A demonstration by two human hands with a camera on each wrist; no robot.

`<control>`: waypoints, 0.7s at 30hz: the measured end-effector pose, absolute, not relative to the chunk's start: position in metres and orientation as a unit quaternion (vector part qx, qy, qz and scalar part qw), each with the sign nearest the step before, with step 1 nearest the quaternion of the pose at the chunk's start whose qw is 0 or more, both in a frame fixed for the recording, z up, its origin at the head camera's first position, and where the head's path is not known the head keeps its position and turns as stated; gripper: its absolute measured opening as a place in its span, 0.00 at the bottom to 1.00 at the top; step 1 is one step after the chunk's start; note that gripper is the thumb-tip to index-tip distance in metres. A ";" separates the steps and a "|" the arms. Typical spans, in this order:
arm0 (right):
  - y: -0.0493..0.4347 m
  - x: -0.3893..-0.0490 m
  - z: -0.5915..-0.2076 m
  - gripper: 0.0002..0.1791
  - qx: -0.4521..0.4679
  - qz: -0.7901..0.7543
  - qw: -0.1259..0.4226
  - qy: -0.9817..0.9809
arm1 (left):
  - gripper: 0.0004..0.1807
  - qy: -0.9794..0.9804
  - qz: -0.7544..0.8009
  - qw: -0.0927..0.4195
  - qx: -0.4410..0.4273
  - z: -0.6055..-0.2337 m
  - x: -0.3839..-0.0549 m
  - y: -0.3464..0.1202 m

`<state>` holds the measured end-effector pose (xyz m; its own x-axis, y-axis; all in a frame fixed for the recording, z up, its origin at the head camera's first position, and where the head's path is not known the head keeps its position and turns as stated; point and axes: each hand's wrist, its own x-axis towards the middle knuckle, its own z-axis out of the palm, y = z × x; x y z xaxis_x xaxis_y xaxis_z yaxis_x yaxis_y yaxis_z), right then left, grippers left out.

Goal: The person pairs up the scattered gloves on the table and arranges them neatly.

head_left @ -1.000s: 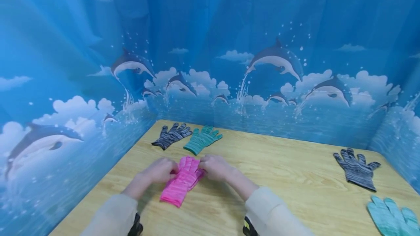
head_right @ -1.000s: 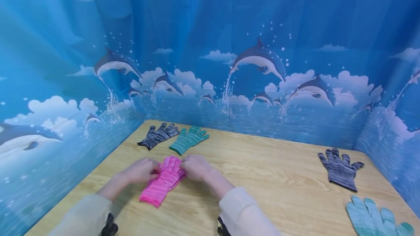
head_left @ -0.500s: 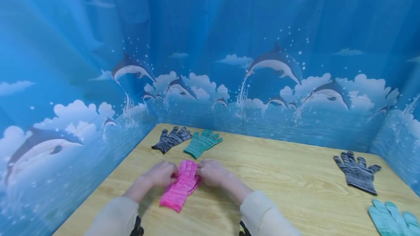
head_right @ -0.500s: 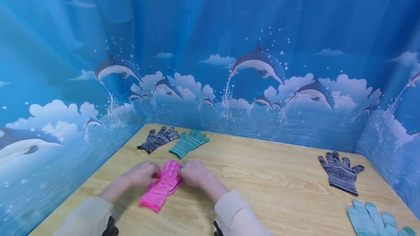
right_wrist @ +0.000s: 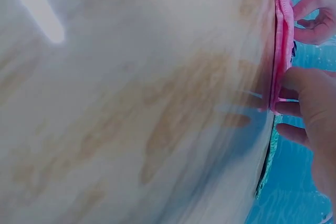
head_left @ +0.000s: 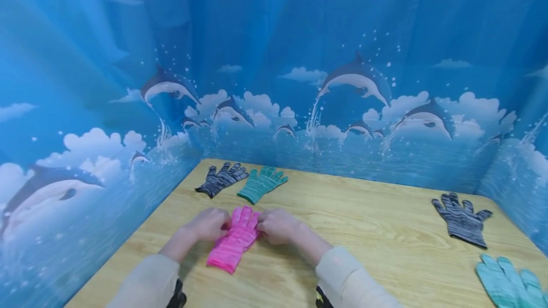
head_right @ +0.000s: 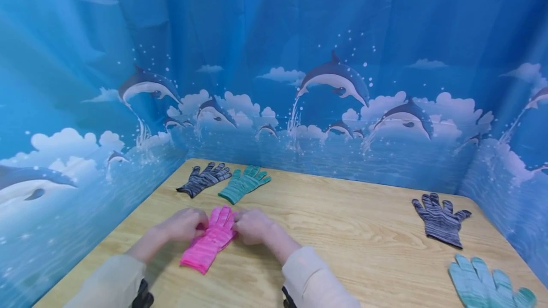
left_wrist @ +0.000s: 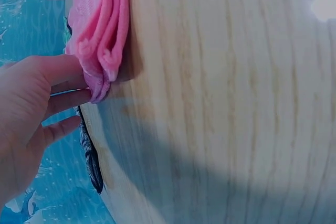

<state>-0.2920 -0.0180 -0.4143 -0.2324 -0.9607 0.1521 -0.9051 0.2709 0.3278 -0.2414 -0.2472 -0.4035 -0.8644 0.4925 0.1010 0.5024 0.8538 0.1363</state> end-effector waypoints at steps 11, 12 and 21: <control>-0.012 -0.293 -0.410 0.06 0.589 -0.038 0.133 -0.796 | 0.03 -0.967 -0.075 0.021 -0.244 -0.403 -0.242 -0.247; -0.012 -0.293 -0.411 0.06 0.591 -0.038 0.134 -0.794 | 0.03 -0.967 -0.074 0.021 -0.243 -0.403 -0.242 -0.247; -0.008 -0.296 -0.413 0.06 0.597 -0.038 0.134 -0.790 | 0.04 -0.970 -0.073 0.010 -0.231 -0.400 -0.241 -0.244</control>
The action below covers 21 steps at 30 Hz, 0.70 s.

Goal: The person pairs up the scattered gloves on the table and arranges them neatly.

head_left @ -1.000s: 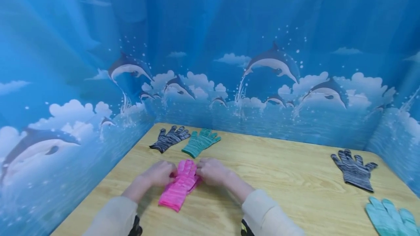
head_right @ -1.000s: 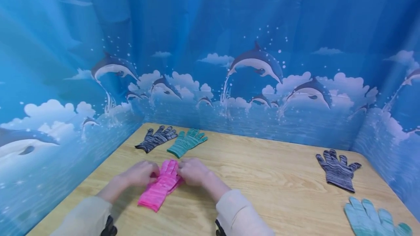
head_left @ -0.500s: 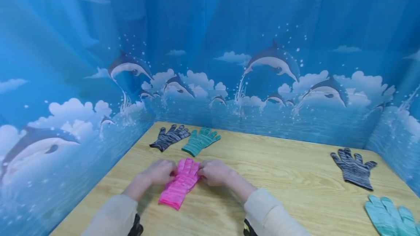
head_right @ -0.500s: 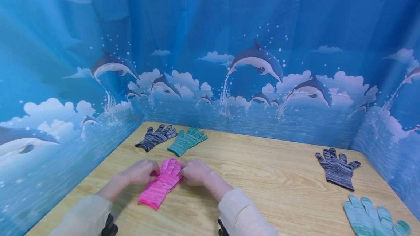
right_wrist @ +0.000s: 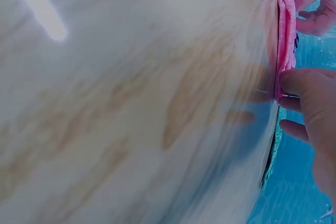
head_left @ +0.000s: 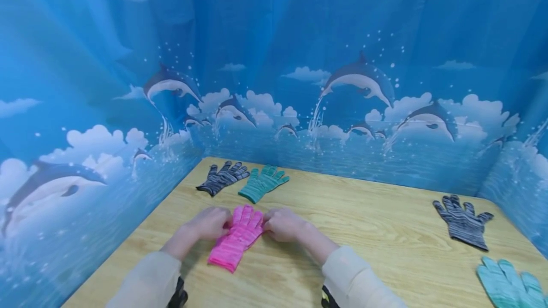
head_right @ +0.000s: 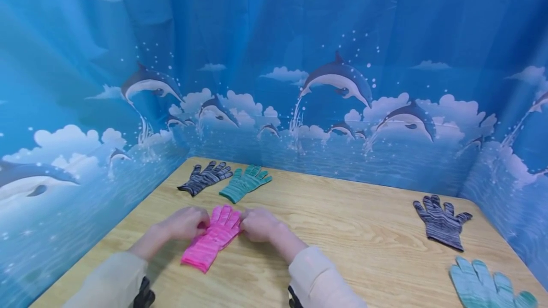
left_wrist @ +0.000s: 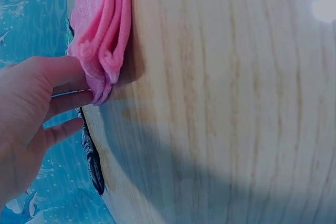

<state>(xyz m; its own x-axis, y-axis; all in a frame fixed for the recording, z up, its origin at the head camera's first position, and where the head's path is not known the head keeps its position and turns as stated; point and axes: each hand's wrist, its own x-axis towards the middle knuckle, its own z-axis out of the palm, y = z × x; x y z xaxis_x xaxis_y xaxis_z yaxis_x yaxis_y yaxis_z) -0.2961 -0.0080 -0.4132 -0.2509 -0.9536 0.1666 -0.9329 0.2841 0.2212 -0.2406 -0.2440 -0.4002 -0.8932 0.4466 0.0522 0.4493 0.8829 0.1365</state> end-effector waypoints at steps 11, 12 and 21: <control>-0.025 -0.277 -0.405 0.07 0.648 0.006 0.147 -0.747 | 0.05 -0.972 -0.072 0.007 -0.224 -0.398 -0.241 -0.243; -0.027 -0.275 -0.406 0.07 0.650 0.003 0.149 -0.745 | 0.05 -0.972 -0.071 0.006 -0.223 -0.398 -0.241 -0.243; -0.035 -0.273 -0.416 0.06 0.648 -0.030 0.175 -0.740 | 0.05 -0.972 -0.071 0.006 -0.223 -0.399 -0.241 -0.242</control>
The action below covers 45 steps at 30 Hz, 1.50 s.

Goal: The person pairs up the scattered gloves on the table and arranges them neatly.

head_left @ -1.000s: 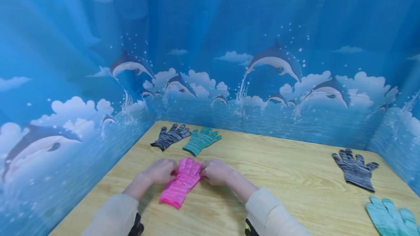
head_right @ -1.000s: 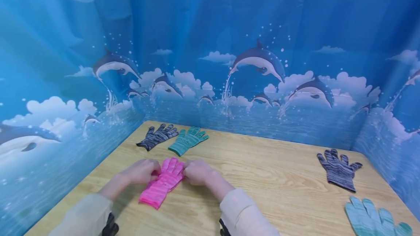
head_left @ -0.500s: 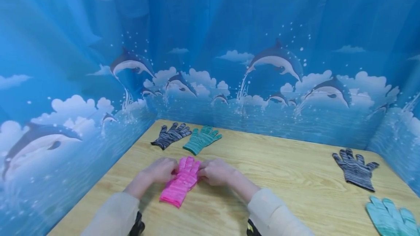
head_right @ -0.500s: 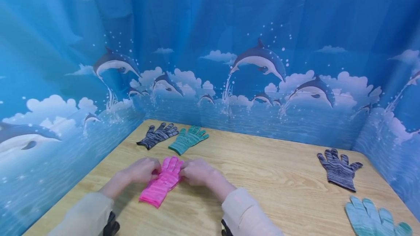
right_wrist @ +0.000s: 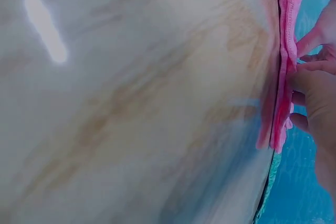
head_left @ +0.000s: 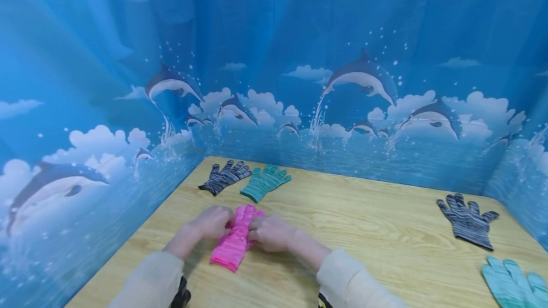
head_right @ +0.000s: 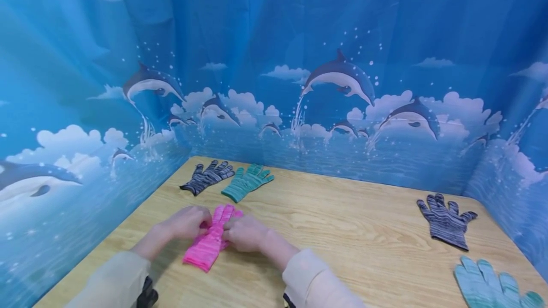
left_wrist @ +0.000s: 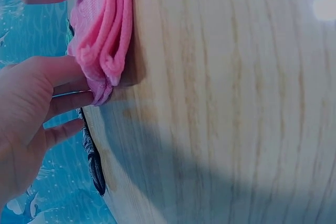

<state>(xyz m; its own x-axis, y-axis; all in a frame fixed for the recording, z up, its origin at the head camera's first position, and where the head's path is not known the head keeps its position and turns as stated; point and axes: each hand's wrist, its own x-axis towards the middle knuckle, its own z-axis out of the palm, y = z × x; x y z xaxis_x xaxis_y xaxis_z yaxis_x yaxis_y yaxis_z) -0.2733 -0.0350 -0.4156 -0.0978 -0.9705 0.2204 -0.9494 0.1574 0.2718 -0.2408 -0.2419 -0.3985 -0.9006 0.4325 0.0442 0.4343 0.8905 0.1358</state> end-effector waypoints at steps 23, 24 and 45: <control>-0.011 -0.282 -0.410 0.07 0.677 0.013 0.166 -0.717 | 0.05 -0.969 -0.063 0.015 -0.237 -0.395 -0.240 -0.244; -0.010 -0.283 -0.409 0.07 0.668 0.024 0.163 -0.725 | 0.06 -0.968 -0.061 0.018 -0.241 -0.394 -0.241 -0.244; -0.033 -0.311 -0.413 0.06 0.419 0.085 0.115 -0.896 | 0.04 -0.952 0.012 0.039 -0.304 -0.397 -0.236 -0.229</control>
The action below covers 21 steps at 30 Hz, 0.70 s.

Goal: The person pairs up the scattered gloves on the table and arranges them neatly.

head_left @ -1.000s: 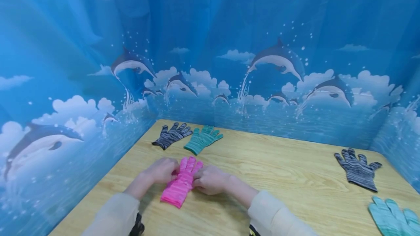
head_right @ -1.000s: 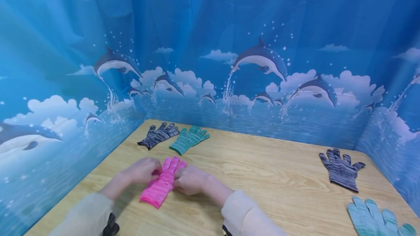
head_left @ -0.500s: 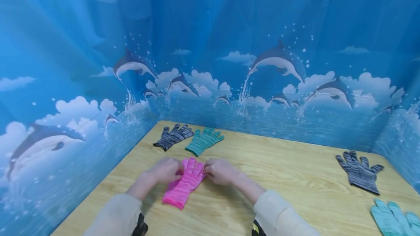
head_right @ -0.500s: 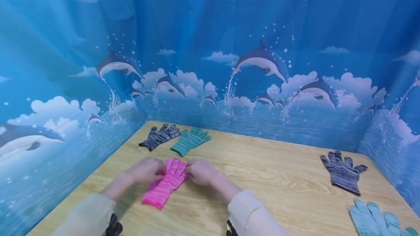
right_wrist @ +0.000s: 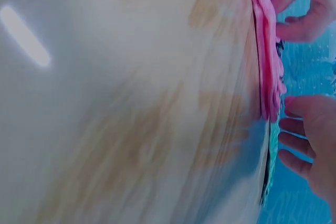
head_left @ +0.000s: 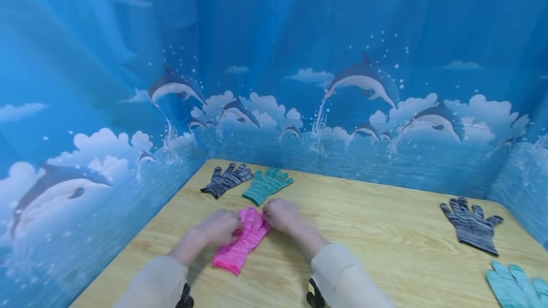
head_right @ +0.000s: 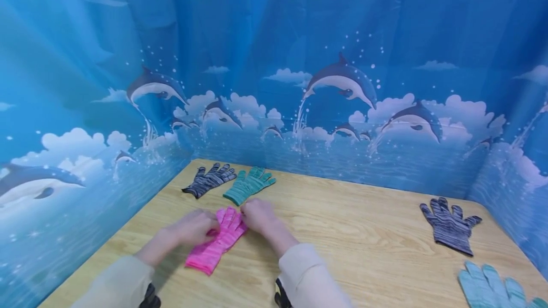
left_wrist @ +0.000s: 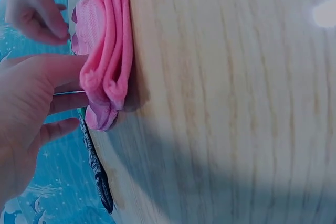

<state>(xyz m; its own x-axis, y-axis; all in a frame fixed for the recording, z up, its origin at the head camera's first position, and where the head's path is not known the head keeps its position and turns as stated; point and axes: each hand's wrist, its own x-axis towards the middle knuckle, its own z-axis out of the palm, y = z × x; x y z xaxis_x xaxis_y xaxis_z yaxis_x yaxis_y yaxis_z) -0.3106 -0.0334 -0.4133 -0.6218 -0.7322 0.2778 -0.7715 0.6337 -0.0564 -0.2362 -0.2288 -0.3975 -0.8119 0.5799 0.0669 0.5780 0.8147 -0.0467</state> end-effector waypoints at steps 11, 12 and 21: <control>-0.057 -0.305 -0.425 0.03 0.407 0.065 0.145 -0.900 | 0.03 -0.954 0.025 0.039 -0.296 -0.398 -0.233 -0.227; -0.057 -0.305 -0.426 0.03 0.409 0.070 0.145 -0.898 | 0.03 -0.954 0.025 0.038 -0.296 -0.398 -0.232 -0.227; -0.054 -0.305 -0.423 0.07 0.401 0.105 0.136 -0.900 | 0.03 -0.951 0.027 0.045 -0.303 -0.400 -0.234 -0.228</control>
